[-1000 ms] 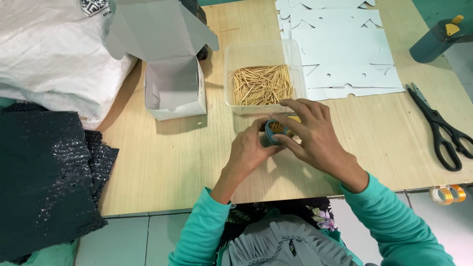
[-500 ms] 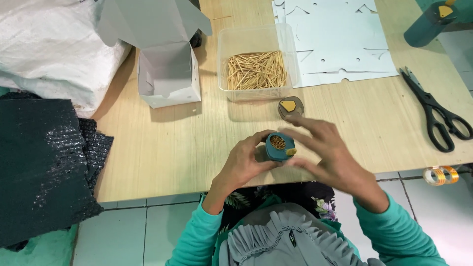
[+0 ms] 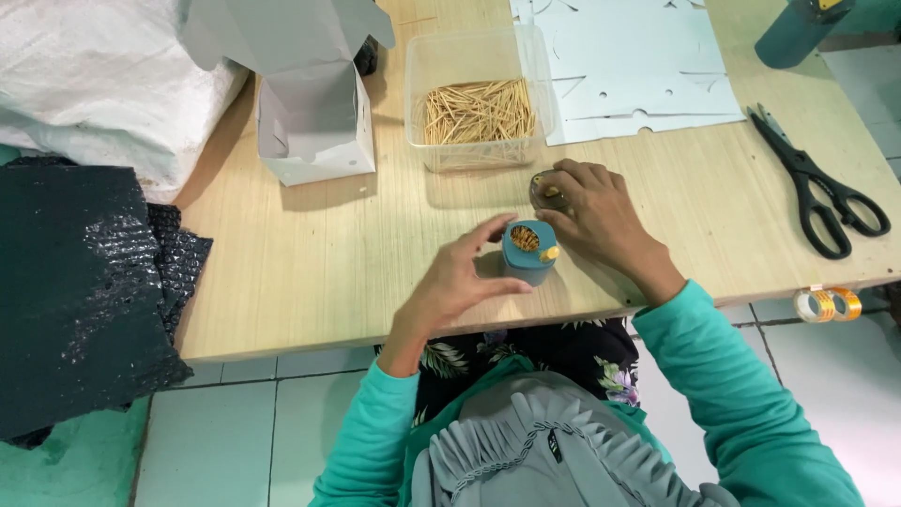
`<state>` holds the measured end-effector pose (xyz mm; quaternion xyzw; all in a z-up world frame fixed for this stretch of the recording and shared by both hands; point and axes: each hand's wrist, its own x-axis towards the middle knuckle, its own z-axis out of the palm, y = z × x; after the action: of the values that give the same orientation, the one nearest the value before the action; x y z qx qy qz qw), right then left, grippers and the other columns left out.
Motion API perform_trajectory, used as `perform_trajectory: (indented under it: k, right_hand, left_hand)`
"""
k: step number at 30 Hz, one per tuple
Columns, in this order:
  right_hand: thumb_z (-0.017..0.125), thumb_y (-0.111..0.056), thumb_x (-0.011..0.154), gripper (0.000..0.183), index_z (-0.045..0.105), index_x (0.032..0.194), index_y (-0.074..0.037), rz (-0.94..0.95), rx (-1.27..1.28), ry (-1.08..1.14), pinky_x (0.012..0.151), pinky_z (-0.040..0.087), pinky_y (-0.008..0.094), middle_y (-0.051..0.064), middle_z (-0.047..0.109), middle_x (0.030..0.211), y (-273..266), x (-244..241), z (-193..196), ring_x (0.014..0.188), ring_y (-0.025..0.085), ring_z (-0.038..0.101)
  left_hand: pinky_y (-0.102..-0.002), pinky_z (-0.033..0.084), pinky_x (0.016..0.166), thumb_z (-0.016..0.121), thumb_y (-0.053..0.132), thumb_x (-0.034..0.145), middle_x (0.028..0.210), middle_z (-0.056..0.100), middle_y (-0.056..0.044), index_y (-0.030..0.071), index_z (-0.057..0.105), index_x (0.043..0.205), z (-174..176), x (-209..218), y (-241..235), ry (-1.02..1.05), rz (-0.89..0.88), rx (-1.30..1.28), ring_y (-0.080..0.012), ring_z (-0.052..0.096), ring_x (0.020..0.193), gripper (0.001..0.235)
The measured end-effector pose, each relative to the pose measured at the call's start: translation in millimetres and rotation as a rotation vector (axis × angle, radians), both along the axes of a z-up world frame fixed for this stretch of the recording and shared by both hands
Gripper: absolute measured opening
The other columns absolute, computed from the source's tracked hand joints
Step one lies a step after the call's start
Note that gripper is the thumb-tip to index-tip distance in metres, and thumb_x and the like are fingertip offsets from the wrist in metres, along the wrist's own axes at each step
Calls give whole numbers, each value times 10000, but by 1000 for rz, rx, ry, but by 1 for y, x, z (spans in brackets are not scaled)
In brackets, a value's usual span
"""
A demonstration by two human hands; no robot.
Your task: The person repeatedly picks up toothpicks from a clear plastic container, breaks them in half, and places the pieces into a small blue container. The process is continuous and repetitive throughout the clip.
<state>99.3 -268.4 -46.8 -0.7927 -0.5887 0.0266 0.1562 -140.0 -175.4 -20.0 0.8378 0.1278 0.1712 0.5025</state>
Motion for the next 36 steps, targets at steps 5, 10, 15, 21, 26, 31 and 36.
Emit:
perform_trajectory:
  k: [5,10,15,21,26,31,36]
  right_hand:
    - [666,-454,982,406,669,1287,-185,-14,-24,20,1113,386,549,150,587,1412,-44,4,9,1386,359,515]
    - [675,-372,972,380,674,1305,-189,-40,-51,69,1117,385,564,162,587,1431,-63,3,25,1383,383,520]
    - [672,-400,963,384,697,1290,-200,-26,-23,75,1113,391,562,135,543,1491,-70,11,30,1399,382,498]
    - [680,-343,969,329,732,1244,-171,35,65,36,1074,436,569,149,583,1431,-65,15,58,1350,382,549]
    - [631,-381,942,450,664,1297,-106,228,186,24,960,499,507,213,584,1380,-62,12,77,1216,383,584]
    - [831,-571,691,733,634,1261,-155,265,85,241,1010,553,487,152,551,1408,-62,-30,58,1293,327,575]
    - [838,-213,864,622,456,1348,-135,367,195,124,770,603,449,210,467,1366,-44,-42,21,1052,351,628]
  left_hand:
    - [-516,482,1042,771,309,952,1326,651,-181,123,574,1426,12,-6,44,-132,281,254,-392,602,1271,546]
    - [-586,442,1033,728,320,1009,1414,547,-102,207,597,1426,-15,30,112,-55,445,792,-368,494,1344,452]
    - [-545,410,1065,566,385,1095,1090,719,-48,193,729,1148,-47,49,117,-141,402,683,-287,673,1137,257]
    - [-559,422,1072,553,378,1099,1024,742,-10,224,747,1142,-45,45,86,-121,378,698,-235,706,1075,251]
    - [-424,412,921,692,228,1000,960,757,-4,160,766,1060,-24,37,71,-252,344,802,-213,681,937,117]
    - [-407,408,941,744,182,972,984,754,-12,119,756,1078,-12,31,72,-276,273,762,-199,670,948,123]
    - [-443,401,970,719,178,988,1001,753,4,150,749,1089,-11,35,86,-255,228,764,-210,662,963,109]
